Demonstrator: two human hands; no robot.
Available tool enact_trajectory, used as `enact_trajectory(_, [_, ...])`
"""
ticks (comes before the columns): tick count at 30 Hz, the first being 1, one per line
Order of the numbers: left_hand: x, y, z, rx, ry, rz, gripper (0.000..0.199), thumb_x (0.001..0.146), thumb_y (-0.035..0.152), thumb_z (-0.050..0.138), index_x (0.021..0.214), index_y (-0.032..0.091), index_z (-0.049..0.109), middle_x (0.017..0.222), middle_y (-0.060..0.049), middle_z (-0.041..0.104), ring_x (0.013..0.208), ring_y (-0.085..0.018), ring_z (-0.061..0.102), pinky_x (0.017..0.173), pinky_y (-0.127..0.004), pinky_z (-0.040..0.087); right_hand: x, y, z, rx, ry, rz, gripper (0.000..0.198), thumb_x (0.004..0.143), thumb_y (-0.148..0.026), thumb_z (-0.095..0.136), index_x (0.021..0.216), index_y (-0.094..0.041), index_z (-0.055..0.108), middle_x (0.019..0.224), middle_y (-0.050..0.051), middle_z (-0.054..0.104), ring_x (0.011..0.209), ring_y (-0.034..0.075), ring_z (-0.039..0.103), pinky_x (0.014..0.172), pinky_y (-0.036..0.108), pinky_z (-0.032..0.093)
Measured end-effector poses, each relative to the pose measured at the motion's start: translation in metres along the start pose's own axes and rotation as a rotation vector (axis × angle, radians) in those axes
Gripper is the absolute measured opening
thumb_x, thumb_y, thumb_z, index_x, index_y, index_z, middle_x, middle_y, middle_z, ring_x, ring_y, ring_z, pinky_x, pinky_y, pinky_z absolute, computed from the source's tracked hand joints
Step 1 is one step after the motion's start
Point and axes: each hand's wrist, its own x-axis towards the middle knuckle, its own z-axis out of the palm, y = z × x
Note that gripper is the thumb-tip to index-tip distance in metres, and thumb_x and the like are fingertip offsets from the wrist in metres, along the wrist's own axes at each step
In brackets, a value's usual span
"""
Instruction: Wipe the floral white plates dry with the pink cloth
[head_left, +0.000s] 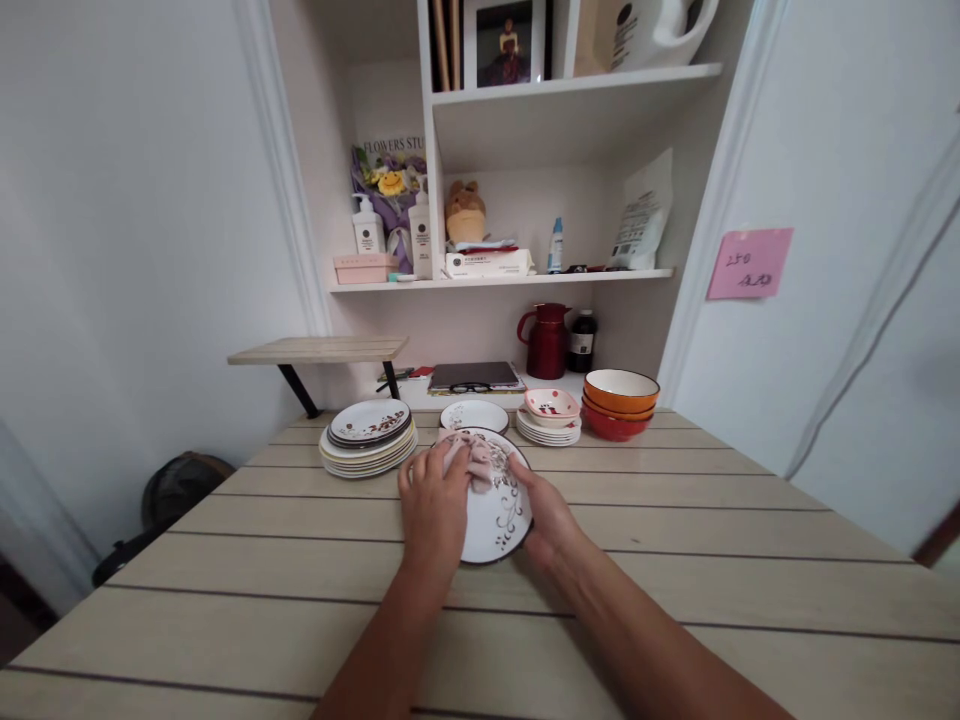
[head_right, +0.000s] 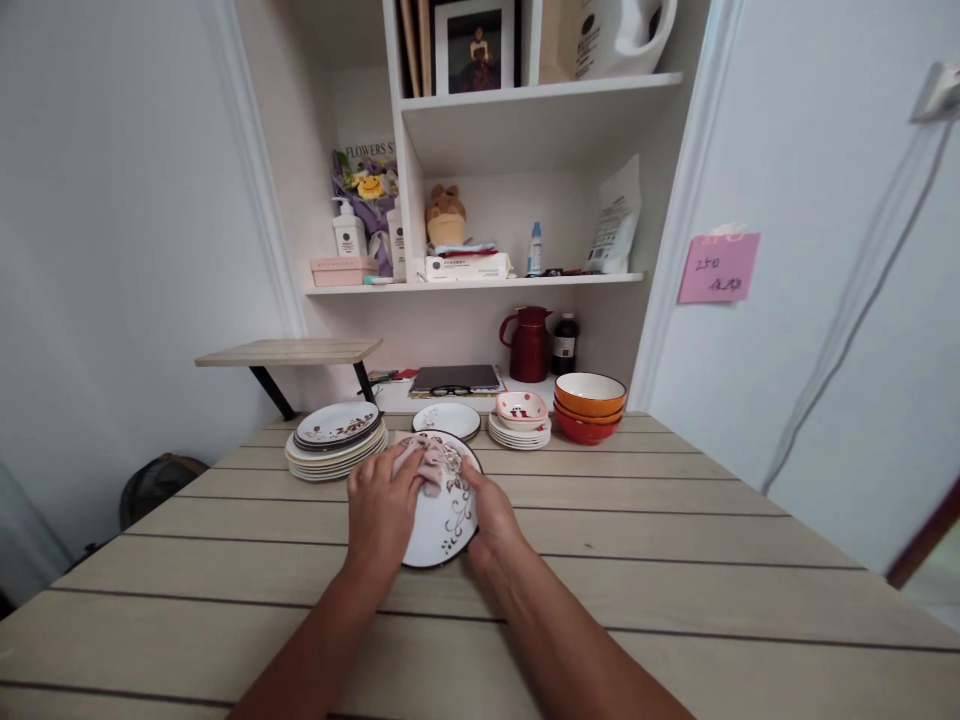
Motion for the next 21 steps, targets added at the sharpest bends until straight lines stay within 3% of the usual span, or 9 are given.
enact_trajectory(3, [-0.003,0.002,0.003,0.041,-0.011,0.001,0.030,0.087,0.022,0.058,0.116,0.025,0.064,0.119,-0.009,0.064,0.105,-0.029,0.054,0.090,-0.051,0.045,0.000,-0.003,-0.001,-0.039,0.037,0.012,0.039,0.090,-0.035,0.051,0.116,-0.008,0.063,0.080,0.012,0.077,0.071,0.024,0.073,0.076,0.038,0.055])
enact_trajectory(8, [-0.010,0.014,0.007,0.008,-0.058,0.129,0.032,0.086,0.019,0.058,0.117,0.023,0.063,0.117,-0.009,0.063,0.104,-0.027,0.054,0.088,-0.046,0.048,0.003,-0.014,-0.007,-0.047,0.091,0.010,0.038,0.092,-0.037,0.049,0.111,-0.009,0.064,0.079,0.011,0.076,0.072,0.024,0.072,0.076,0.039,0.056])
enact_trajectory(14, [-0.012,0.021,0.002,-0.090,-0.092,0.240,0.032,0.086,0.020,0.057,0.118,0.024,0.061,0.117,-0.009,0.062,0.106,-0.025,0.054,0.090,-0.043,0.047,0.009,-0.009,-0.013,-0.049,0.009,0.020,0.032,0.090,-0.037,0.051,0.102,-0.012,0.066,0.078,0.010,0.076,0.070,0.022,0.072,0.072,0.036,0.057])
enact_trajectory(17, [-0.008,0.018,0.001,-0.100,-0.135,0.214,0.031,0.087,0.021,0.057,0.117,0.026,0.062,0.119,-0.008,0.061,0.106,-0.026,0.054,0.091,-0.044,0.046,0.010,-0.002,-0.010,-0.039,-0.017,0.036,0.032,0.089,-0.038,0.053,0.104,-0.012,0.066,0.083,0.010,0.076,0.074,0.023,0.073,0.074,0.036,0.057])
enact_trajectory(21, [-0.003,0.006,0.002,-0.067,-0.155,0.058,0.031,0.089,0.025,0.054,0.119,0.028,0.061,0.122,-0.007,0.061,0.109,-0.026,0.053,0.094,-0.046,0.044,0.008,0.004,-0.005,-0.068,0.026,0.025,0.033,0.089,-0.035,0.053,0.108,-0.011,0.065,0.080,0.011,0.077,0.071,0.024,0.073,0.075,0.037,0.056])
